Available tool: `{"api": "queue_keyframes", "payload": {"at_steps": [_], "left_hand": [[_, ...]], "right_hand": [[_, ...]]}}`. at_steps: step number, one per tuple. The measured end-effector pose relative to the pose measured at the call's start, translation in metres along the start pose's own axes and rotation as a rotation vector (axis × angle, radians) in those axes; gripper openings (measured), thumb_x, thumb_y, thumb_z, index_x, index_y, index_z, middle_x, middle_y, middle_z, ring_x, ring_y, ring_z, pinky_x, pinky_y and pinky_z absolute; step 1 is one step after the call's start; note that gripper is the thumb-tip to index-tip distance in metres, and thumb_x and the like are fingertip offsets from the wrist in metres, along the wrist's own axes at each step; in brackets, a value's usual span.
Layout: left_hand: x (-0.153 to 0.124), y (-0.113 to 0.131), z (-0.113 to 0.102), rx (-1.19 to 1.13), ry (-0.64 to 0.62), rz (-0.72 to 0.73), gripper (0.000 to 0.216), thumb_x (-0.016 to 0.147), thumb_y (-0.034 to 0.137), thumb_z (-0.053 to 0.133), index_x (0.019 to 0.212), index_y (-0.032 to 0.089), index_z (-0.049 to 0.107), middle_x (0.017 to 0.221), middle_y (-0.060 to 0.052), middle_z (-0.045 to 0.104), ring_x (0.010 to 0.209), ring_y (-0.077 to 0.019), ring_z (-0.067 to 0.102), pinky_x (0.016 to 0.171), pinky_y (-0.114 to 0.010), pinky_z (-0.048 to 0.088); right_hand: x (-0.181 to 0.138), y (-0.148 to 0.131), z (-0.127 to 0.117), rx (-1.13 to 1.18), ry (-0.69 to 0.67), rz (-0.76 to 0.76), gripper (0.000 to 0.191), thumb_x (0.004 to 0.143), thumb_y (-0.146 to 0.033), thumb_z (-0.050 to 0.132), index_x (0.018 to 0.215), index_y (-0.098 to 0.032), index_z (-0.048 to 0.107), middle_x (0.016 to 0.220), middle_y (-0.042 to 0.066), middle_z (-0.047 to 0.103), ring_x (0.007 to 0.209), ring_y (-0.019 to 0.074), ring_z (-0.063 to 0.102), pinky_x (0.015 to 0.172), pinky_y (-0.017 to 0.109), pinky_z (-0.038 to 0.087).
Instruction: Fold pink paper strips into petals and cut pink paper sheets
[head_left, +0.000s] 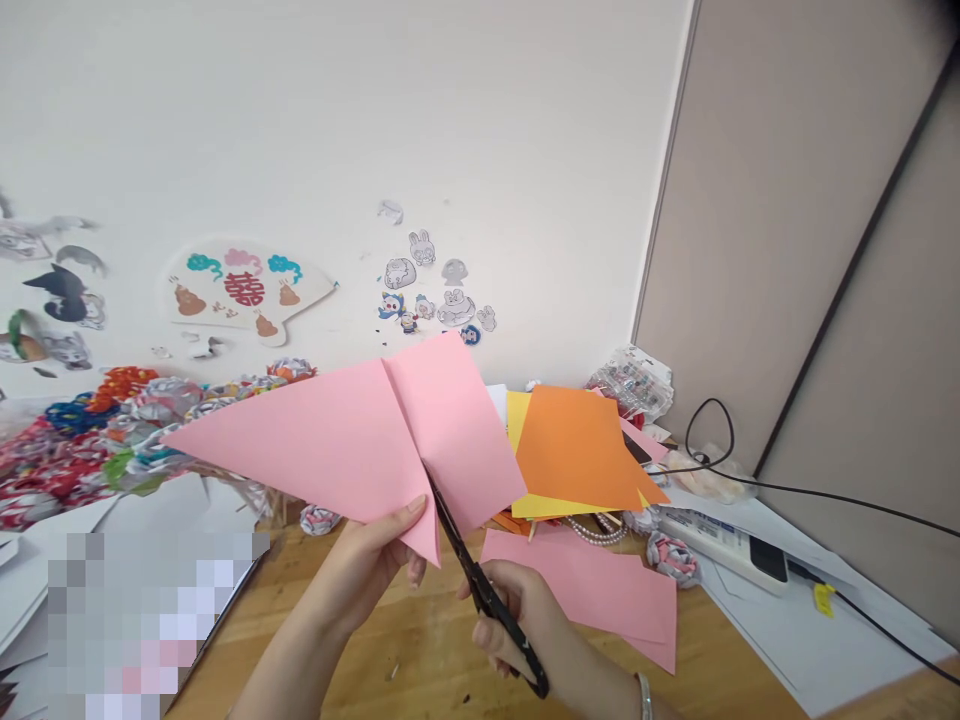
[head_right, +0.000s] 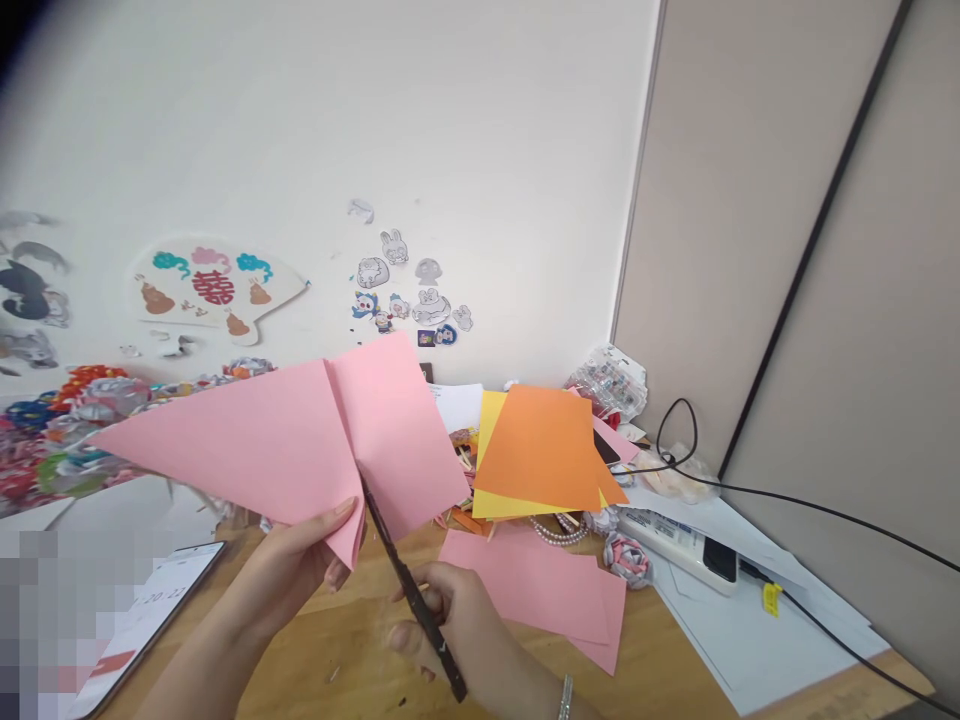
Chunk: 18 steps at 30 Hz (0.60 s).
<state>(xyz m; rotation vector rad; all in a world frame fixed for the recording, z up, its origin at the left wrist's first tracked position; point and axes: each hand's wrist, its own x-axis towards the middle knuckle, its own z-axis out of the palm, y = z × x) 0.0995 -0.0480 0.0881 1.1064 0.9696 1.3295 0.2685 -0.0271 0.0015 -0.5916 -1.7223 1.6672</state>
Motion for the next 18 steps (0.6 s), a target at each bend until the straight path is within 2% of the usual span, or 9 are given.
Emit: {"api": "queue_keyframes", "payload": {"at_steps": [3,7,9,11,13,16,18], "left_hand": [[0.005,0.001,-0.009,0.004,0.039,0.043,0.034,0.072,0.03,0.056,0.042,0.015,0.052,0.031,0.002,0.048,0.031,-0.0072,0.041,0.036,-0.02,0.034],[0.009,0.003,-0.019,0.075,0.087,0.132,0.027,0.072,0.029,0.056,0.048,0.017,0.054,0.036,0.003,0.05,0.037,-0.0094,0.044,0.04,-0.021,0.036],[0.011,0.0,-0.023,0.135,0.117,0.144,0.026,0.071,0.031,0.056,0.049,0.017,0.055,0.039,0.002,0.052,0.04,-0.0108,0.046,0.042,-0.022,0.038],[0.012,-0.005,-0.027,0.242,0.136,0.127,0.027,0.07,0.033,0.057,0.047,0.018,0.056,0.041,0.001,0.054,0.042,-0.0123,0.049,0.046,-0.023,0.04],[0.011,-0.011,-0.029,0.376,0.086,0.085,0.03,0.07,0.036,0.057,0.045,0.018,0.057,0.042,0.0,0.056,0.044,-0.0137,0.051,0.049,-0.024,0.042],[0.008,-0.018,-0.026,0.501,-0.099,0.0,0.03,0.071,0.038,0.054,0.05,0.018,0.061,0.045,-0.001,0.059,0.046,-0.0145,0.053,0.052,-0.025,0.043],[0.005,-0.02,-0.021,0.493,-0.22,-0.064,0.03,0.073,0.038,0.053,0.054,0.017,0.063,0.05,-0.003,0.061,0.048,-0.0146,0.054,0.052,-0.025,0.043]], "right_hand": [[0.0,-0.01,-0.011,-0.103,-0.032,-0.044,0.034,0.065,-0.035,0.064,0.092,-0.017,0.053,0.062,-0.005,0.04,0.05,0.0058,0.036,0.044,0.018,0.029],[0.001,-0.021,-0.022,-0.148,-0.046,-0.055,0.033,0.062,-0.036,0.066,0.088,-0.018,0.055,0.065,-0.003,0.045,0.054,0.0081,0.039,0.048,0.02,0.032],[0.004,-0.021,-0.026,-0.1,-0.001,-0.084,0.034,0.062,-0.041,0.064,0.086,-0.018,0.055,0.062,-0.002,0.047,0.053,0.0096,0.043,0.049,0.021,0.035],[0.009,-0.017,-0.03,-0.046,0.103,-0.169,0.037,0.065,-0.047,0.06,0.087,-0.018,0.053,0.064,0.0,0.049,0.055,0.012,0.047,0.05,0.024,0.038],[0.017,-0.011,-0.036,-0.025,0.233,-0.304,0.044,0.064,-0.05,0.06,0.094,-0.021,0.047,0.072,0.002,0.051,0.064,0.015,0.049,0.059,0.029,0.041],[0.026,-0.002,-0.045,-0.054,0.407,-0.485,0.058,0.059,-0.05,0.064,0.102,-0.026,0.034,0.086,0.003,0.051,0.079,0.0179,0.048,0.075,0.036,0.039],[0.028,0.0,-0.048,-0.092,0.473,-0.533,0.057,0.061,-0.047,0.064,0.103,-0.027,0.03,0.094,0.004,0.051,0.084,0.0183,0.047,0.078,0.038,0.038]]}}
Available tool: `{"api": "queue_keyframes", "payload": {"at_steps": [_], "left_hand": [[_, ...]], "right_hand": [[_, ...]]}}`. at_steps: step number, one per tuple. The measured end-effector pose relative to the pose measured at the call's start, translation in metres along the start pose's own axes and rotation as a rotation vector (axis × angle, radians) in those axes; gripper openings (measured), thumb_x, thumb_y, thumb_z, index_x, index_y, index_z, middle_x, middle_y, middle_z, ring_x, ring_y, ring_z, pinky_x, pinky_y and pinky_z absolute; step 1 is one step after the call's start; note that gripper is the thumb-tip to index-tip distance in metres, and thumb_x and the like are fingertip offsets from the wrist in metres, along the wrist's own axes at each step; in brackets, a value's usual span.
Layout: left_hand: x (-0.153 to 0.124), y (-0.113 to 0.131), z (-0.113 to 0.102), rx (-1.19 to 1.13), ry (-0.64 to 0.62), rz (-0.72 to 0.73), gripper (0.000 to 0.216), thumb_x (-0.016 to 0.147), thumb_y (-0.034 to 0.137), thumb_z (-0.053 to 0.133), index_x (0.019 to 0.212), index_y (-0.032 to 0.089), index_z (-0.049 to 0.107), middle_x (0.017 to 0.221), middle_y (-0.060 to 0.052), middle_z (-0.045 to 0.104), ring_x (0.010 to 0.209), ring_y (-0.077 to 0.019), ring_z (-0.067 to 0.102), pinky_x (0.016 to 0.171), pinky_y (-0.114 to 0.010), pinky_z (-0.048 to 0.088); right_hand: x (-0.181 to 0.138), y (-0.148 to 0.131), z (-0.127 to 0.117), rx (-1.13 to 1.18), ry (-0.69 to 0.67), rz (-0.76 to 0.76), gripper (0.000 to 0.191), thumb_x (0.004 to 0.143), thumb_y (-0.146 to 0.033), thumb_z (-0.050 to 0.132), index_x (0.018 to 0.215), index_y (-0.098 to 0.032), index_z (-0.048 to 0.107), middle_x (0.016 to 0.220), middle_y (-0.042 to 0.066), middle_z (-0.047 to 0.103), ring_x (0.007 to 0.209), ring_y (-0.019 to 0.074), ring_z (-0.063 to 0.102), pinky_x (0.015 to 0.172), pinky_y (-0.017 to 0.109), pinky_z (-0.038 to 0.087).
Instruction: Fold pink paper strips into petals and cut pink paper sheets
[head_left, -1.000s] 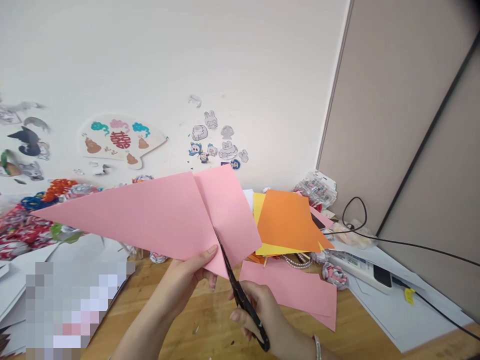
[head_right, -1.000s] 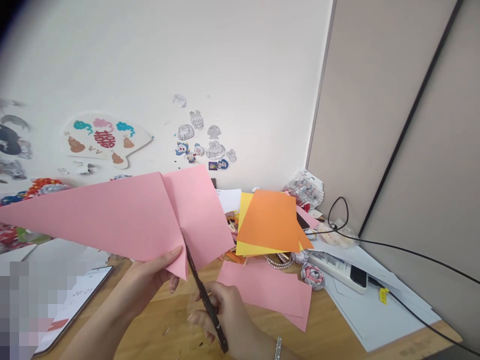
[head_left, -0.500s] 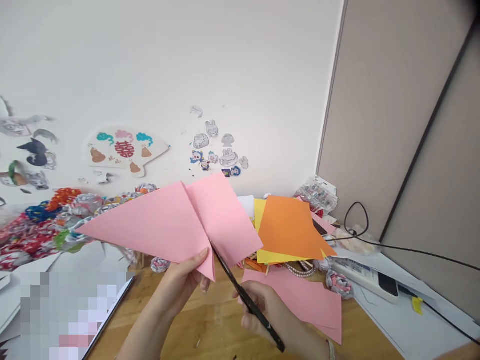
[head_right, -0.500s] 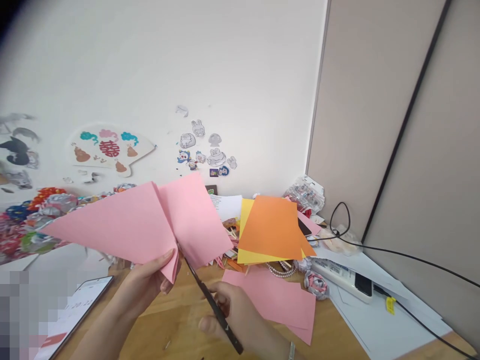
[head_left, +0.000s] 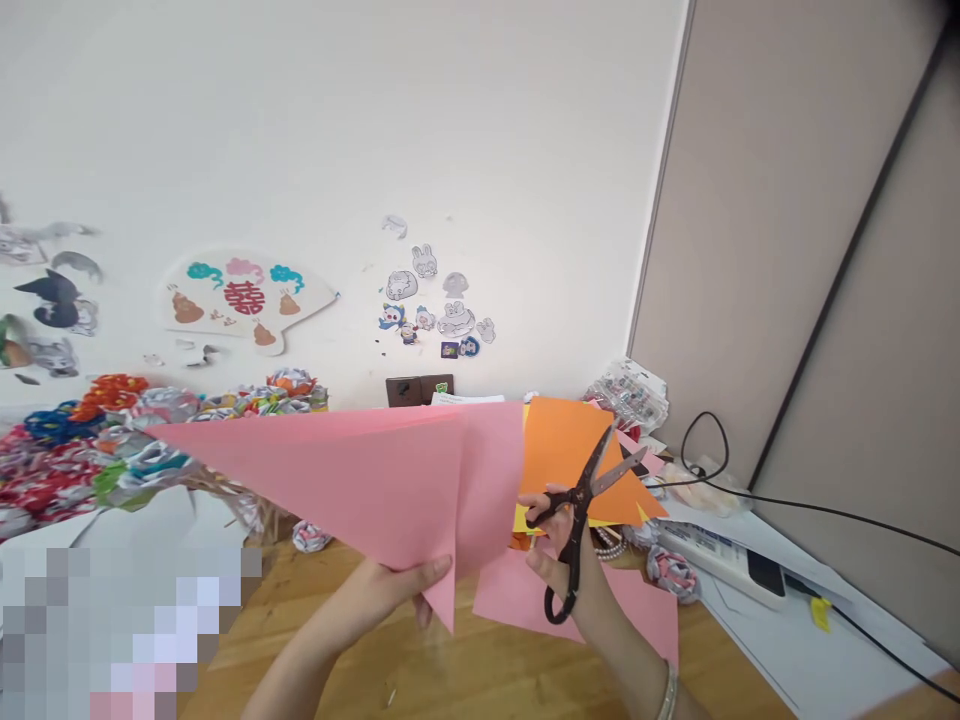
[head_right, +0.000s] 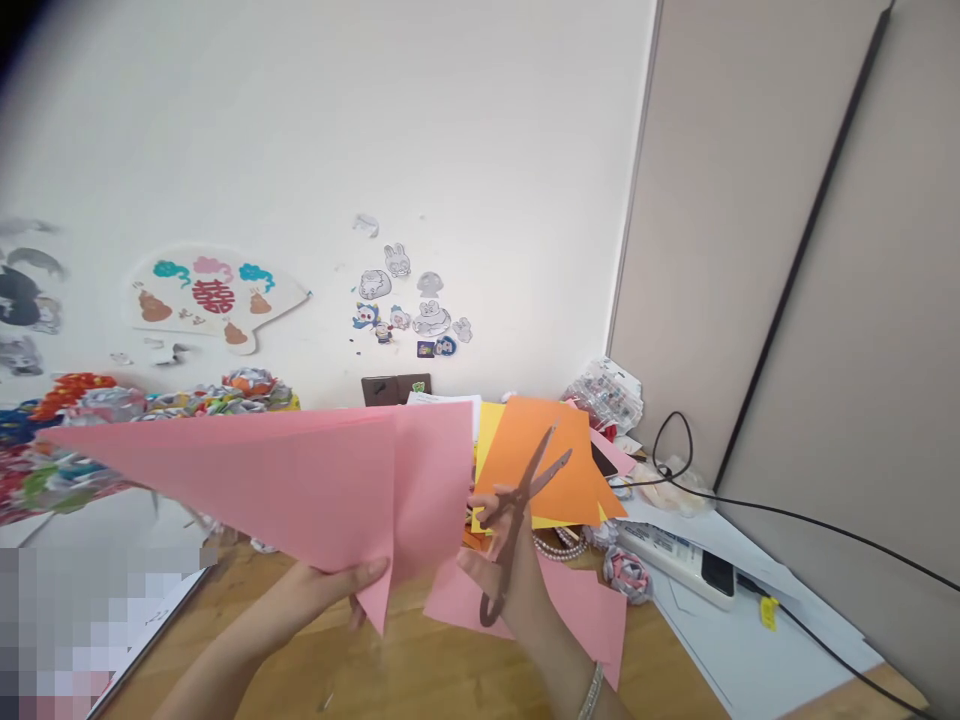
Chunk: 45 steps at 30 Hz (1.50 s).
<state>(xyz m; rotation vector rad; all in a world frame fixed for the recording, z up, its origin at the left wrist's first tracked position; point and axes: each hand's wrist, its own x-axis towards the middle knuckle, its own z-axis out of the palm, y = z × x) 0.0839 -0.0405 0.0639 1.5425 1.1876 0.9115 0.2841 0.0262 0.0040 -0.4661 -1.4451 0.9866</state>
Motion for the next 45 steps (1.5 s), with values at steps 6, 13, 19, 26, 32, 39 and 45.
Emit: {"api": "queue_keyframes", "payload": {"at_steps": [6,13,19,26,32,39,45], "left_hand": [[0.0,-0.006,0.014,-0.204,-0.167,-0.11,0.028,0.071,0.036,0.057,0.053,0.014,0.063,0.046,-0.003,0.06,0.038,-0.011,0.05,0.039,-0.022,0.037],[0.01,-0.031,0.01,-0.195,-0.283,-0.283,0.028,0.062,0.035,0.066,0.073,0.01,0.063,0.048,-0.004,0.063,0.028,-0.0108,0.048,0.03,-0.022,0.038],[0.009,-0.031,0.011,-0.125,-0.407,-0.337,0.035,0.06,0.036,0.066,0.083,0.009,0.062,0.051,-0.004,0.064,0.03,-0.0133,0.052,0.032,-0.025,0.044],[0.007,-0.029,0.01,-0.094,-0.427,-0.368,0.036,0.061,0.034,0.065,0.085,0.008,0.06,0.05,-0.005,0.064,0.034,-0.0174,0.057,0.032,-0.026,0.045],[0.007,-0.028,0.01,-0.13,-0.439,-0.324,0.034,0.063,0.032,0.065,0.087,0.01,0.06,0.049,-0.004,0.064,0.034,-0.0169,0.057,0.032,-0.025,0.045],[0.005,-0.021,0.01,-0.163,-0.483,-0.245,0.036,0.066,0.042,0.061,0.084,0.011,0.061,0.045,-0.003,0.063,0.043,-0.0193,0.061,0.044,-0.029,0.05],[0.002,-0.023,0.002,-0.148,-0.144,-0.223,0.047,0.067,0.054,0.053,0.094,0.016,0.061,0.097,-0.009,0.067,0.093,-0.0248,0.058,0.08,-0.035,0.046]], "right_hand": [[-0.003,-0.01,-0.003,-0.049,0.076,0.138,0.046,0.067,-0.035,0.062,0.103,-0.023,0.036,0.101,0.007,0.049,0.091,0.0193,0.048,0.077,0.035,0.04],[0.031,-0.022,-0.033,-0.266,0.323,-0.099,0.046,0.065,-0.029,0.062,0.099,-0.022,0.031,0.095,0.005,0.052,0.078,0.0153,0.048,0.083,0.04,0.036],[0.067,-0.068,-0.036,-0.282,-0.231,0.165,0.042,0.066,-0.031,0.063,0.097,-0.023,0.037,0.094,0.004,0.055,0.089,0.0186,0.052,0.076,0.035,0.042],[0.083,-0.061,-0.022,-0.236,-0.518,0.309,0.041,0.059,-0.029,0.07,0.091,-0.019,0.046,0.081,0.0,0.051,0.074,0.0133,0.05,0.064,0.025,0.039],[0.089,-0.064,-0.015,-0.281,-0.581,0.24,0.028,0.062,-0.025,0.065,0.082,-0.017,0.048,0.071,-0.004,0.042,0.062,0.009,0.04,0.057,0.021,0.032],[0.093,-0.06,-0.011,-0.37,-0.566,0.149,0.026,0.064,-0.025,0.063,0.082,-0.018,0.045,0.073,-0.003,0.043,0.063,0.0099,0.039,0.057,0.021,0.031],[0.094,-0.057,-0.006,-0.358,-0.565,0.121,0.026,0.062,-0.02,0.062,0.082,-0.019,0.045,0.076,-0.002,0.045,0.063,0.0103,0.04,0.06,0.022,0.032]]}}
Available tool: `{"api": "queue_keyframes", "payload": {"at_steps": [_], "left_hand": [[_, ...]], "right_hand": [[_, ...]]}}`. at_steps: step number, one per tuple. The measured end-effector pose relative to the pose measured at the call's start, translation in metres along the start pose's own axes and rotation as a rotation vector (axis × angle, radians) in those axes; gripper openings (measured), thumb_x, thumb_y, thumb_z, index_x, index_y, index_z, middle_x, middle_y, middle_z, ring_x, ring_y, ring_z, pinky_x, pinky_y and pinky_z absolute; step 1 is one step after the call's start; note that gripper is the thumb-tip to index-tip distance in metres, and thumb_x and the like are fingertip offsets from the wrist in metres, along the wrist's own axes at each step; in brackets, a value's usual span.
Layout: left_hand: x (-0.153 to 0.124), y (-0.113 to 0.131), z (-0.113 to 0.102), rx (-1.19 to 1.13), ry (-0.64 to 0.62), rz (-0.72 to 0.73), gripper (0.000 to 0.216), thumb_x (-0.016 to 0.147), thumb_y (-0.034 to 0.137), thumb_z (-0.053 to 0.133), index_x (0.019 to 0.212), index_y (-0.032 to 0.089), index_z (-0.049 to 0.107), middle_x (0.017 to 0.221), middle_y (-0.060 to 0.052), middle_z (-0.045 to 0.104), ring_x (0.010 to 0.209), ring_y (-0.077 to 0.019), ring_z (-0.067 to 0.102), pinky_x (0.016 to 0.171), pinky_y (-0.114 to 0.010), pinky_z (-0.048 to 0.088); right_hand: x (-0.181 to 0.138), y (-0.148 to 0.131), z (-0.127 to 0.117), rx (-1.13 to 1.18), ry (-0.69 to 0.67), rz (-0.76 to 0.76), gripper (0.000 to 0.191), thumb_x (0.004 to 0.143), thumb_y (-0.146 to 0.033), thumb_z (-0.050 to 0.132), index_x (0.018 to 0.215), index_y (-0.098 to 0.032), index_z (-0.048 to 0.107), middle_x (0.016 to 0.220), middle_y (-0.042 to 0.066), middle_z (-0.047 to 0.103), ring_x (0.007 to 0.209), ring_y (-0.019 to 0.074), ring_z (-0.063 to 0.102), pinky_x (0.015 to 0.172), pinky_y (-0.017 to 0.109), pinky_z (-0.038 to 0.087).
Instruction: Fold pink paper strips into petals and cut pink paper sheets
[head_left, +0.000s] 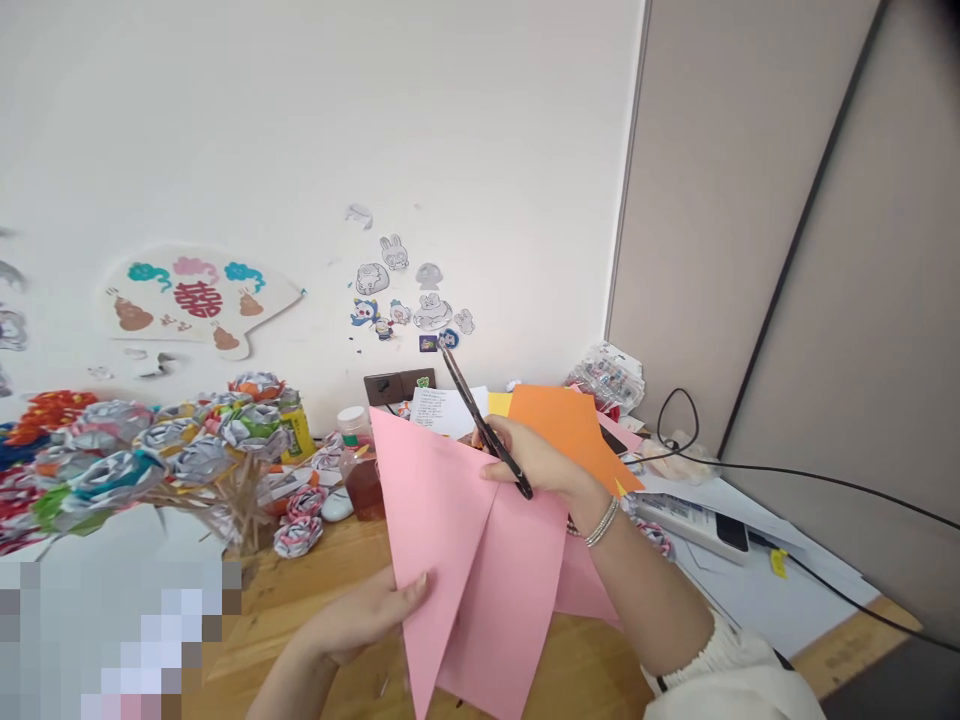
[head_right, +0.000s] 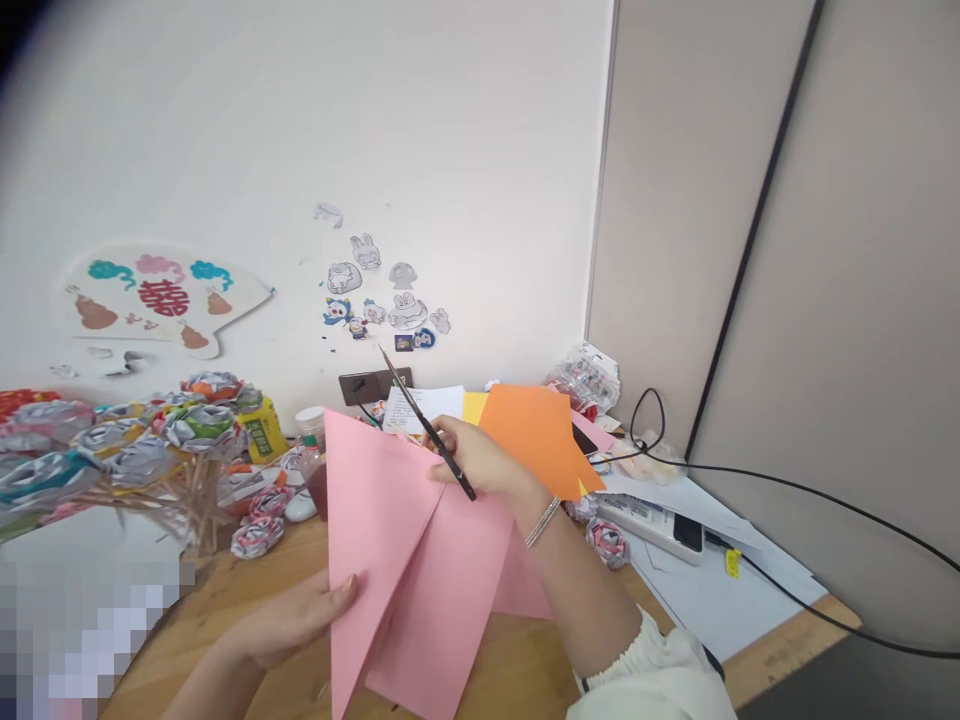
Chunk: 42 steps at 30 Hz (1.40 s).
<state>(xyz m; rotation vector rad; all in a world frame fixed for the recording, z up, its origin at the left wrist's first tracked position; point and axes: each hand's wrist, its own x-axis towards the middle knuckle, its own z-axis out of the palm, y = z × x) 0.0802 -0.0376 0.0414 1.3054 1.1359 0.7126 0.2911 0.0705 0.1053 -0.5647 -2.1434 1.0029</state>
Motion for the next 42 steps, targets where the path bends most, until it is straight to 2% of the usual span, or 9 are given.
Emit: {"api": "queue_keyframes", "payload": {"at_steps": [6,13,17,20,24,26,30,37,42], "left_hand": [[0.005,0.0,-0.003,-0.238,0.137,-0.033,0.049,0.071,0.045,0.055,0.11,0.016,0.051,0.115,-0.011,0.058,0.101,-0.0261,0.055,0.084,-0.038,0.045],[0.003,0.013,0.005,-0.244,0.202,0.04,0.042,0.067,0.036,0.063,0.103,0.015,0.055,0.108,-0.013,0.063,0.093,-0.0286,0.059,0.08,-0.04,0.048],[0.001,0.021,0.013,-0.241,0.307,0.057,0.041,0.063,0.037,0.066,0.096,0.014,0.058,0.102,-0.013,0.065,0.089,-0.0294,0.061,0.076,-0.04,0.049],[0.001,0.024,0.016,-0.253,0.407,0.081,0.041,0.061,0.037,0.067,0.094,0.014,0.059,0.1,-0.013,0.066,0.086,-0.0293,0.062,0.074,-0.041,0.05],[0.001,0.03,0.014,-0.282,0.641,0.159,0.042,0.059,0.037,0.068,0.093,0.014,0.06,0.1,-0.013,0.066,0.09,-0.0293,0.06,0.075,-0.04,0.05],[0.001,0.033,0.009,-0.286,0.754,0.202,0.044,0.059,0.038,0.068,0.095,0.014,0.059,0.103,-0.014,0.064,0.094,-0.0294,0.058,0.076,-0.039,0.05],[0.001,0.03,-0.006,-0.301,0.883,0.33,0.053,0.063,0.041,0.064,0.108,0.015,0.053,0.113,-0.014,0.058,0.105,-0.0278,0.052,0.088,-0.039,0.043],[-0.004,0.019,-0.027,-0.177,1.115,0.523,0.051,0.062,0.04,0.065,0.107,0.017,0.055,0.113,-0.01,0.057,0.111,-0.0279,0.045,0.096,-0.041,0.034],[-0.005,0.022,-0.025,-0.312,1.105,0.619,0.055,0.063,0.037,0.065,0.112,0.017,0.051,0.111,-0.009,0.059,0.11,-0.0269,0.047,0.095,-0.041,0.035]], "right_hand": [[0.002,0.0,-0.001,0.042,-0.031,-0.025,0.028,0.062,-0.021,0.063,0.083,-0.019,0.045,0.077,-0.002,0.045,0.064,0.0105,0.04,0.06,0.022,0.033],[-0.001,-0.003,-0.001,-0.009,-0.013,0.0,0.027,0.063,-0.021,0.062,0.086,-0.018,0.047,0.078,-0.001,0.049,0.065,0.0114,0.043,0.059,0.022,0.035],[-0.003,-0.007,0.003,-0.061,0.021,0.029,0.028,0.066,-0.022,0.059,0.091,-0.019,0.048,0.077,-0.001,0.052,0.065,0.0122,0.046,0.06,0.023,0.036],[-0.001,-0.011,0.005,-0.133,0.21,0.027,0.025,0.071,-0.022,0.054,0.096,-0.021,0.048,0.079,0.0,0.054,0.067,0.0137,0.049,0.061,0.025,0.037],[-0.002,-0.023,0.004,-0.273,0.68,-0.045,0.023,0.074,-0.019,0.05,0.096,-0.023,0.047,0.083,0.002,0.054,0.076,0.0165,0.05,0.067,0.028,0.038],[-0.006,-0.029,0.009,-0.24,0.762,-0.104,0.023,0.073,-0.02,0.051,0.095,-0.023,0.045,0.079,0.001,0.053,0.075,0.0159,0.05,0.068,0.028,0.039],[-0.02,-0.024,0.038,-0.076,0.593,-0.083,0.025,0.071,-0.023,0.054,0.094,-0.023,0.044,0.07,-0.002,0.048,0.066,0.0134,0.048,0.063,0.025,0.04],[-0.052,0.004,0.084,0.227,-0.056,0.154,0.036,0.065,-0.026,0.061,0.099,-0.022,0.048,0.076,0.0,0.049,0.067,0.0128,0.049,0.062,0.024,0.04],[-0.059,0.009,0.095,0.217,-0.227,0.227,0.028,0.067,-0.02,0.056,0.095,-0.021,0.051,0.074,-0.001,0.05,0.062,0.0105,0.044,0.057,0.022,0.036]]}}
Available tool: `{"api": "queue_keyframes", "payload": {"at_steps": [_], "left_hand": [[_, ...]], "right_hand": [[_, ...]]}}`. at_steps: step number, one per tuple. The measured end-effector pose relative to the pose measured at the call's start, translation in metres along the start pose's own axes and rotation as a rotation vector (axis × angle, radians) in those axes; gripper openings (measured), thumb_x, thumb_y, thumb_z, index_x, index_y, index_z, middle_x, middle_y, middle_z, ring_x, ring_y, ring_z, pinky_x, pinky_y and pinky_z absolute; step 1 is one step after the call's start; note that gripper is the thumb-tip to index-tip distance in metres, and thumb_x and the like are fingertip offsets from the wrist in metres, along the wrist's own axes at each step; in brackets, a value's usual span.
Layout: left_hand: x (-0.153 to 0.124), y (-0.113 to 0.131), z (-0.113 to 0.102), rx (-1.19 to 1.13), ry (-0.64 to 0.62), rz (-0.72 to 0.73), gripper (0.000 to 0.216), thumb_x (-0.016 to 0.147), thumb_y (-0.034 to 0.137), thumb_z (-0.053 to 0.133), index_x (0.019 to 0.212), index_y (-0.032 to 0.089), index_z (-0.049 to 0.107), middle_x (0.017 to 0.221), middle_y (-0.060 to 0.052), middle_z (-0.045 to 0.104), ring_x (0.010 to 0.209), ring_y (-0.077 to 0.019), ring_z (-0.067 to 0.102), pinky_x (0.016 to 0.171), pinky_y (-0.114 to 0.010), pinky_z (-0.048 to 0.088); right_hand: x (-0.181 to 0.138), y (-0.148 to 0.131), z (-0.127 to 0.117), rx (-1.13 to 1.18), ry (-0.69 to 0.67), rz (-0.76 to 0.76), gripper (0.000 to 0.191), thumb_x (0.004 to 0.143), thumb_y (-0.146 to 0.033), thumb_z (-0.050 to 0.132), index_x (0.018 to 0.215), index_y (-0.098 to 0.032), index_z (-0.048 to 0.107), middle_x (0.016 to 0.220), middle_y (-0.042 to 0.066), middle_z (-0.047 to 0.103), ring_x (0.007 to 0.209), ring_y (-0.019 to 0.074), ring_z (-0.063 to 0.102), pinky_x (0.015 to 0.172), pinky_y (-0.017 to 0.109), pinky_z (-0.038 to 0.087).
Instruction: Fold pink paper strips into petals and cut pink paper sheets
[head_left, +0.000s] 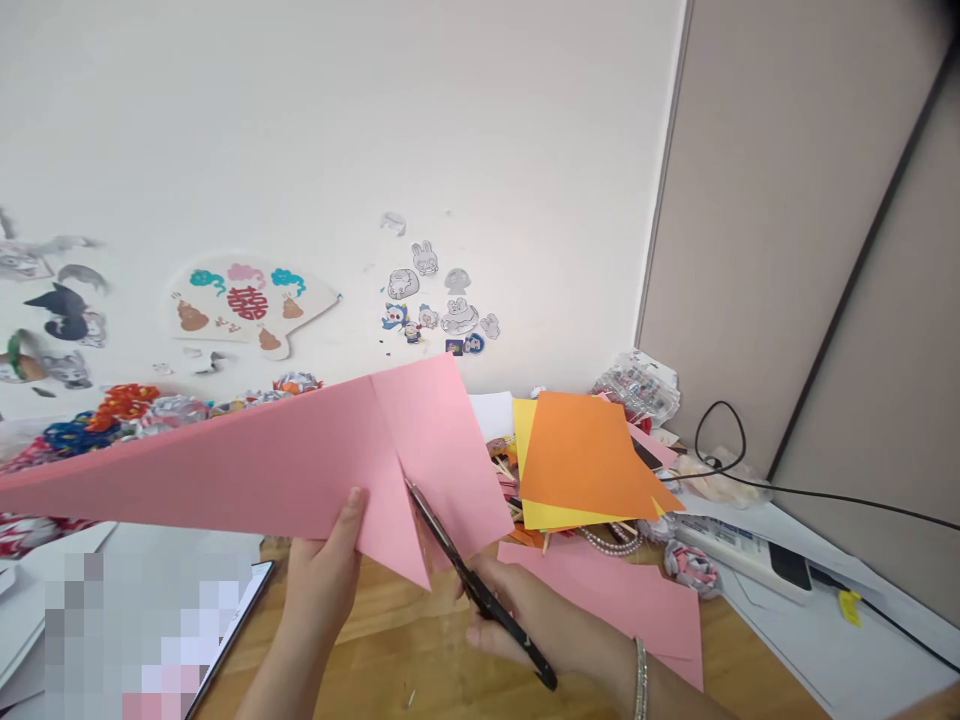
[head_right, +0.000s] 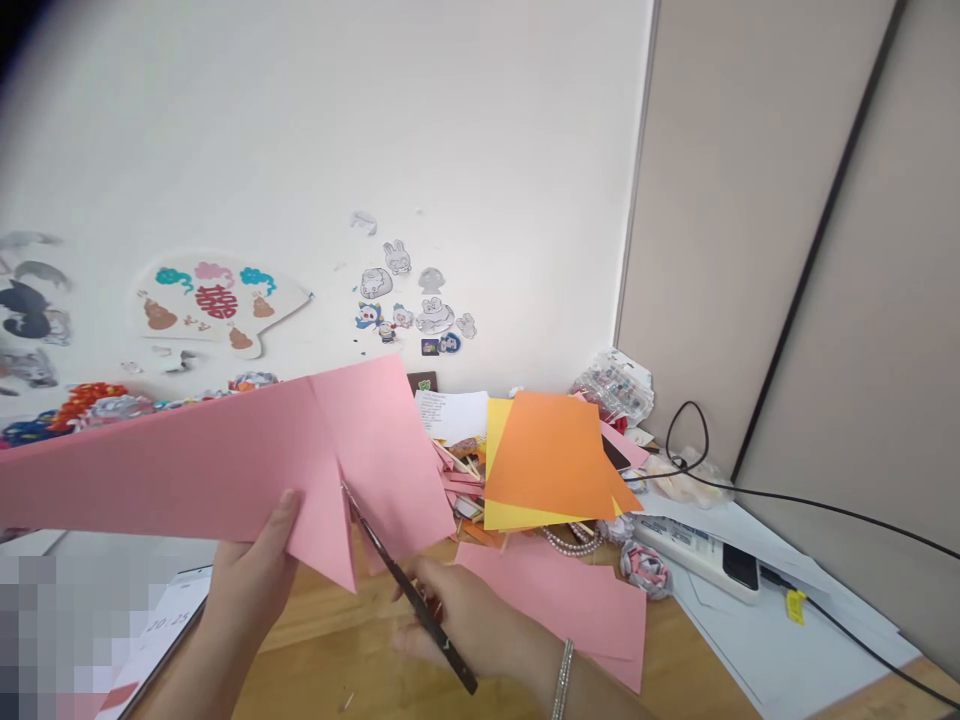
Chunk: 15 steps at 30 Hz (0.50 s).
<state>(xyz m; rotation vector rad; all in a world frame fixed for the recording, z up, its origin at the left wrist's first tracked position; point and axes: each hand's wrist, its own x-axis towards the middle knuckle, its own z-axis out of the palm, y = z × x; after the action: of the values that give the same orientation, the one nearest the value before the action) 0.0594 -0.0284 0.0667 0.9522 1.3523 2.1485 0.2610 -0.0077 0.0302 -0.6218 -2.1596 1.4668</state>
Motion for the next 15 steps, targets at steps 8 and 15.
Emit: {"api": "queue_keyframes", "payload": {"at_steps": [8,15], "left_hand": [[-0.001,0.01,0.005,-0.15,0.045,-0.042,0.051,0.067,0.034,0.063,0.115,0.026,0.049,0.118,-0.005,0.054,0.115,-0.0256,0.042,0.096,-0.039,0.036],[-0.005,0.005,0.006,-0.131,0.035,-0.014,0.052,0.067,0.033,0.064,0.115,0.024,0.049,0.117,-0.005,0.055,0.113,-0.025,0.044,0.096,-0.038,0.036]], "right_hand": [[0.001,0.007,-0.001,-0.042,-0.048,0.016,0.032,0.065,-0.011,0.05,0.095,-0.022,0.051,0.07,-0.003,0.047,0.057,0.0089,0.041,0.051,0.019,0.033],[0.001,0.009,-0.001,0.131,-0.115,0.051,0.031,0.063,-0.01,0.047,0.092,-0.018,0.05,0.065,-0.003,0.048,0.055,0.008,0.044,0.053,0.019,0.036]]}}
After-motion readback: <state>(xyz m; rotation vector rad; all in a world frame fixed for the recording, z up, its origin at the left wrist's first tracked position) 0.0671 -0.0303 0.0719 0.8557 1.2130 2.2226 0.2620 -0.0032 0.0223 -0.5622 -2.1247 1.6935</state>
